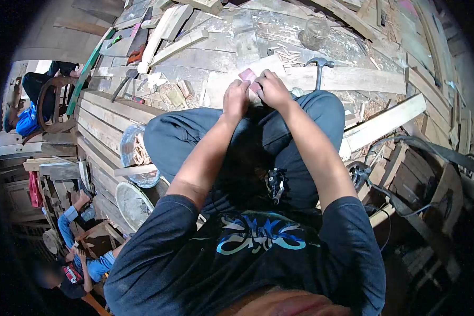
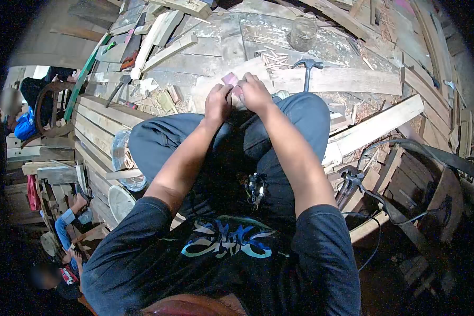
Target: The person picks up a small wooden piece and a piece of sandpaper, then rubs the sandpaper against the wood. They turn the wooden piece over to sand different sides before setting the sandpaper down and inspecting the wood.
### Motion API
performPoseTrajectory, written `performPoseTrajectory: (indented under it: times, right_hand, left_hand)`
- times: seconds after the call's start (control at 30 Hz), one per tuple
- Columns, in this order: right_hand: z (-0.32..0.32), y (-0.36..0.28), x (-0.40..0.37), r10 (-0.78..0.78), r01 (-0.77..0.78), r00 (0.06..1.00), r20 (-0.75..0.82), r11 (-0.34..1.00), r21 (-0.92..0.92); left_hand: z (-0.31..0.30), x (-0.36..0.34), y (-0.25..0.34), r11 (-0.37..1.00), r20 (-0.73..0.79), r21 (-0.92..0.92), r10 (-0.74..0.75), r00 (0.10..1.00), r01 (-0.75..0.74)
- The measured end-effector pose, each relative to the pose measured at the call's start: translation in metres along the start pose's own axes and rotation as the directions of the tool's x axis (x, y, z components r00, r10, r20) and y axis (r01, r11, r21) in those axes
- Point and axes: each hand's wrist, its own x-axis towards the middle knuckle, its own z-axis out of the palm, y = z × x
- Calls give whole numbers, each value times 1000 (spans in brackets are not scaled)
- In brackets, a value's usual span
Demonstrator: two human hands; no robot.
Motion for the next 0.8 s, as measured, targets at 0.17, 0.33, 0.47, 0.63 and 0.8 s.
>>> performPoseTrajectory:
  times: [0.17,0.33,0.47,0.63,0.8]
  right_hand:
    - [-3,-1,1,-4,4,1000,8,1000,-8]
    - [-4,-2,3,7,-7,1000,3,1000,0]
    - [-5,0,3,0,0,1000,-10,1000,21]
    - [-3,0,0,8,-8,1000,-5,1000,7]
    - [-5,-1,0,0,0,1000,-31,1000,2]
  left_hand:
    - [3,-4,0,963,89,-169,-197,976,210]
    - [-7,-9,11,996,110,76,-57,992,49]
    - [8,3,4,998,-38,41,52,998,-51]
    - [-14,-9,22,995,155,59,-91,984,83]
    - [9,3,7,997,-51,-56,59,997,-61]
